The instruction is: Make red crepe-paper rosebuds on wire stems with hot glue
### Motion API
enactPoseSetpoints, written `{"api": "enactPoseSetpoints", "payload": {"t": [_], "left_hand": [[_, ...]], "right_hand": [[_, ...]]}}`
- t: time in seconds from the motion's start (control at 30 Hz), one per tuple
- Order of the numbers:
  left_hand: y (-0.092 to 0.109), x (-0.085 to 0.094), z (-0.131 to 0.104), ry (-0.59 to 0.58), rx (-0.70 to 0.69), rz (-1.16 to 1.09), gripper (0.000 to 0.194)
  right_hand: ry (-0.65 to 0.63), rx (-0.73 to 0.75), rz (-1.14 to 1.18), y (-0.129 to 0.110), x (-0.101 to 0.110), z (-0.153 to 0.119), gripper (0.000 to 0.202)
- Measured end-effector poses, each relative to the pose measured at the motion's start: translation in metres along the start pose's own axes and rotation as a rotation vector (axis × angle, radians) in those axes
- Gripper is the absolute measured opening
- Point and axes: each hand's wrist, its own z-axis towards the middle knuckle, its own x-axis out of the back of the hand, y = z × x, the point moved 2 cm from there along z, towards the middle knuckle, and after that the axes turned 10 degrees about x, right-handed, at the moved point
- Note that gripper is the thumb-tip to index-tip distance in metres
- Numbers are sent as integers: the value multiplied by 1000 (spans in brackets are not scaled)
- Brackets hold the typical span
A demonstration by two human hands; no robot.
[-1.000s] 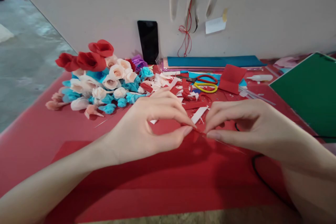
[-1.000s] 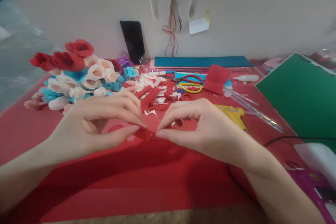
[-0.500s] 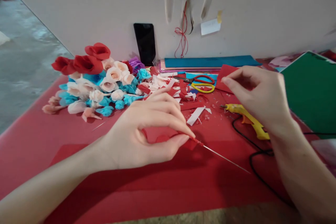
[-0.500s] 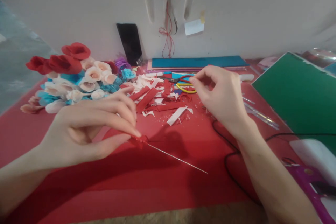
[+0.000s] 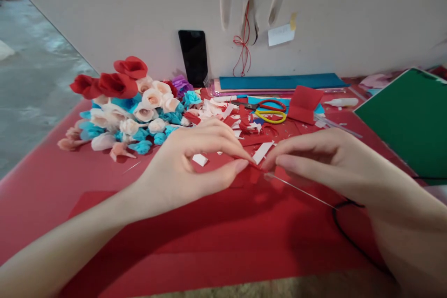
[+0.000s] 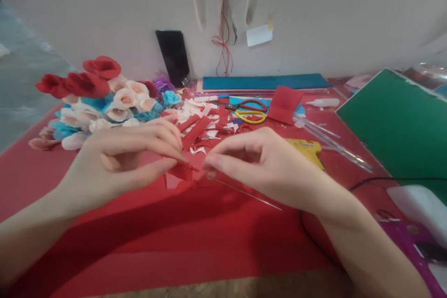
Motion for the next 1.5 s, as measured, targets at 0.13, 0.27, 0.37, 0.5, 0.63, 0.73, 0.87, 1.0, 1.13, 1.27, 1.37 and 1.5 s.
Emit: {"api": "enactPoseSetpoints", "payload": {"t": [0.13,0.27,0.37,0.5,0.63,0.73,0.87,1.0,1.13,1.27,1.37,1.5], "left_hand": [[1,-1,1,9,19,5,10],[2,-1,1,14,9,-2,9],[3,0,1,16,-4,14,8],[1,1,0,-14,14,-16,9],[-3,-3,-3,-117,127,-85,18],[-5,-6,-5,-150,170,-129,24],[-6,-6,-5,-105,161,-201,22],[-5,-5,-3,-97,171,-231,15],[-3,-5,-1,-115,182,-217,12],[-3,-5,-1,-118,183,-223,12],[-3,-5,0,-107,187,-232,11],[-3,-4,-1,-118,213,-242,11]], "right_hand": [[0,-29,28,-1,-5,-1,11],[45,-49,37,-4,-7,-2,14],[41,-102,74,-8,-8,-1,14],[59,-173,109,-12,-8,0,9],[70,-184,131,-11,-8,-1,8],[47,-205,150,-9,-9,-2,8],[54,-209,161,-10,-10,-1,9],[72,-186,180,-13,-9,0,9],[88,-172,187,-13,-10,1,8],[107,-163,170,-12,-10,2,8],[116,-158,159,-12,-11,2,8],[141,-184,201,-13,-12,1,6]]}}
